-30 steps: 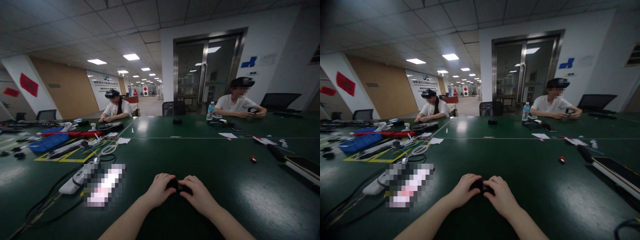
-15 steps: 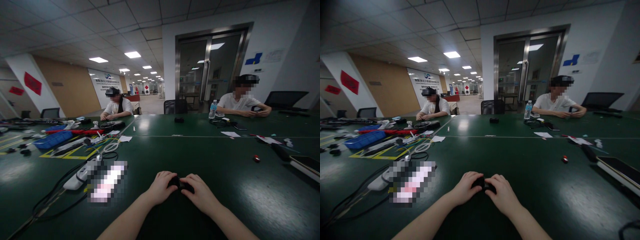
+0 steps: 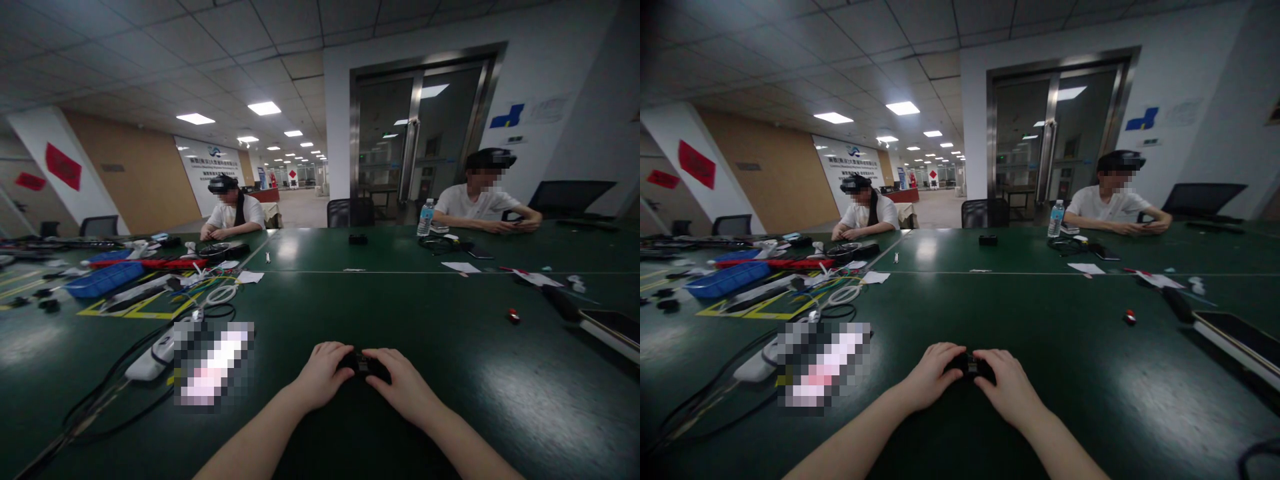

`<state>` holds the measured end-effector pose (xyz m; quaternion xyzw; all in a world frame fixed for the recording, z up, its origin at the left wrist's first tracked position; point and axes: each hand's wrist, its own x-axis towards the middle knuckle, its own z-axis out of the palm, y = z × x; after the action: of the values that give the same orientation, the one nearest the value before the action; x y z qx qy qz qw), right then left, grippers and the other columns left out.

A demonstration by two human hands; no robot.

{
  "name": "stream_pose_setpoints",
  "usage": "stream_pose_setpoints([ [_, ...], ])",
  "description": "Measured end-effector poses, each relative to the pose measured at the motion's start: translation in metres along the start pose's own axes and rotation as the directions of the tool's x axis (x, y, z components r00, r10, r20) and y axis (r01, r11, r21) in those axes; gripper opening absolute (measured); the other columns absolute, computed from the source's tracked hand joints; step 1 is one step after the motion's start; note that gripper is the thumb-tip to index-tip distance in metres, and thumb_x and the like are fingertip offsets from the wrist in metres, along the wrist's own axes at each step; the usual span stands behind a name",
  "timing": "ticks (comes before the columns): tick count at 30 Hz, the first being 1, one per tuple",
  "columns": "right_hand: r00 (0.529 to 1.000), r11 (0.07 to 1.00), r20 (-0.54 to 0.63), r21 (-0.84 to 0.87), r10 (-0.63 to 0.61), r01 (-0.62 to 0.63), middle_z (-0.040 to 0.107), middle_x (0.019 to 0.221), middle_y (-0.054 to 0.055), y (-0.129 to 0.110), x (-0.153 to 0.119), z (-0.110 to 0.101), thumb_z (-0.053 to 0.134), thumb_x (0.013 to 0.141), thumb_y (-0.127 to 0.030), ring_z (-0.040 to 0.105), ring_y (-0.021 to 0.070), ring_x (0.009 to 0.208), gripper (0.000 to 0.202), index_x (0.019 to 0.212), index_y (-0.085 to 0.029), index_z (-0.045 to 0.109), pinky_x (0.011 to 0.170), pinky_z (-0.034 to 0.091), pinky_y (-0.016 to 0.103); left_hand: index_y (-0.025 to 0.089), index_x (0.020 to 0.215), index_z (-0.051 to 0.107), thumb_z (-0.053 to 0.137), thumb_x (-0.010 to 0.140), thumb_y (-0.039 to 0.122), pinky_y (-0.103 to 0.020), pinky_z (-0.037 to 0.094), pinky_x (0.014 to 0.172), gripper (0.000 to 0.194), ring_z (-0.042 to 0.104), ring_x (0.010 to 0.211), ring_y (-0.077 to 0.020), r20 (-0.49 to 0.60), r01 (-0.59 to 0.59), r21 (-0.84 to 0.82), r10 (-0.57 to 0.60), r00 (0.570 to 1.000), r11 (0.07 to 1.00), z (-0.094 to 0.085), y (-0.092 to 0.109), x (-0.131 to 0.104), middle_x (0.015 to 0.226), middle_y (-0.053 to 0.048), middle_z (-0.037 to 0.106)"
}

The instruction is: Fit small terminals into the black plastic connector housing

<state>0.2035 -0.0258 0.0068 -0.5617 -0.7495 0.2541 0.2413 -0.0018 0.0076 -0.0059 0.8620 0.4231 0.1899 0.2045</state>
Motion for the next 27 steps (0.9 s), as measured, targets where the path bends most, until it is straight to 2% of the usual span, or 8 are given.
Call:
stream_pose_setpoints([
  [3, 1.000, 1.000, 0.009, 0.003, 0.011, -0.011, 0.059, 0.115, 0.003, -0.0017, -0.0011, -0.0018, 0.059, 0.077, -0.027, 0.051, 0.0213, 0.109, 0.039, 0.116, -0.026, 0.056, 0.094, 0.040, 0.037, 0.023, 0.125, 0.046, 0.050, 0.087, 0.030, -0.038, 0.030, 0.101, 0.038, 0.044, 0.115, -0.0216, -0.005, 0.007, 0.001, -0.007, 1.000, 1.000, -0.0007, 0.0006, -0.0002, 0.122, -0.005, 0.053],
  [9, 0.999, 0.999, -0.009, -0.002, -0.047, 0.047, 0.058, 0.117, 0.002, -0.0030, 0.0000, -0.0020, 0.055, 0.081, -0.031, 0.049, 0.0203, 0.112, 0.027, 0.108, -0.029, 0.063, 0.095, 0.039, 0.036, 0.023, 0.125, 0.047, 0.051, 0.086, 0.031, -0.038, 0.032, 0.100, 0.040, 0.044, 0.116, -0.0224, 0.003, 0.011, -0.015, -0.011, 1.000, 1.000, -0.0016, 0.0006, -0.0007, 0.122, -0.005, 0.053],
  [15, 1.000, 1.000, 0.003, 0.016, -0.008, 0.008, 0.058, 0.117, 0.001, -0.0030, 0.0017, 0.0006, 0.056, 0.081, -0.029, 0.049, 0.0204, 0.112, 0.026, 0.105, -0.029, 0.064, 0.095, 0.039, 0.038, 0.024, 0.125, 0.047, 0.052, 0.086, 0.031, -0.037, 0.031, 0.101, 0.040, 0.043, 0.116, -0.0219, 0.004, 0.017, -0.024, -0.017, 1.000, 1.000, -0.0018, 0.0005, -0.0011, 0.122, -0.004, 0.053],
  [22, 0.999, 0.999, -0.020, 0.018, -0.041, 0.041, 0.059, 0.114, 0.002, -0.0045, -0.0003, 0.0009, 0.060, 0.077, -0.029, 0.051, 0.0206, 0.109, 0.031, 0.109, -0.027, 0.060, 0.094, 0.039, 0.036, 0.023, 0.125, 0.046, 0.052, 0.085, 0.029, -0.037, 0.031, 0.101, 0.040, 0.044, 0.115, -0.0215, 0.002, 0.015, -0.016, -0.015, 1.000, 1.000, -0.0030, 0.0020, -0.0010, 0.121, -0.005, 0.053],
  [27, 0.998, 0.999, -0.025, -0.012, -0.049, 0.048, 0.060, 0.112, 0.002, -0.0020, 0.0014, 0.0031, 0.059, 0.078, -0.030, 0.051, 0.0214, 0.108, 0.024, 0.101, -0.026, 0.063, 0.094, 0.038, 0.036, 0.024, 0.126, 0.046, 0.055, 0.083, 0.033, -0.040, 0.032, 0.100, 0.045, 0.042, 0.117, -0.0243, -0.009, 0.001, -0.011, -0.002, 1.000, 1.000, -0.0012, 0.0007, -0.0026, 0.124, -0.006, 0.051],
])
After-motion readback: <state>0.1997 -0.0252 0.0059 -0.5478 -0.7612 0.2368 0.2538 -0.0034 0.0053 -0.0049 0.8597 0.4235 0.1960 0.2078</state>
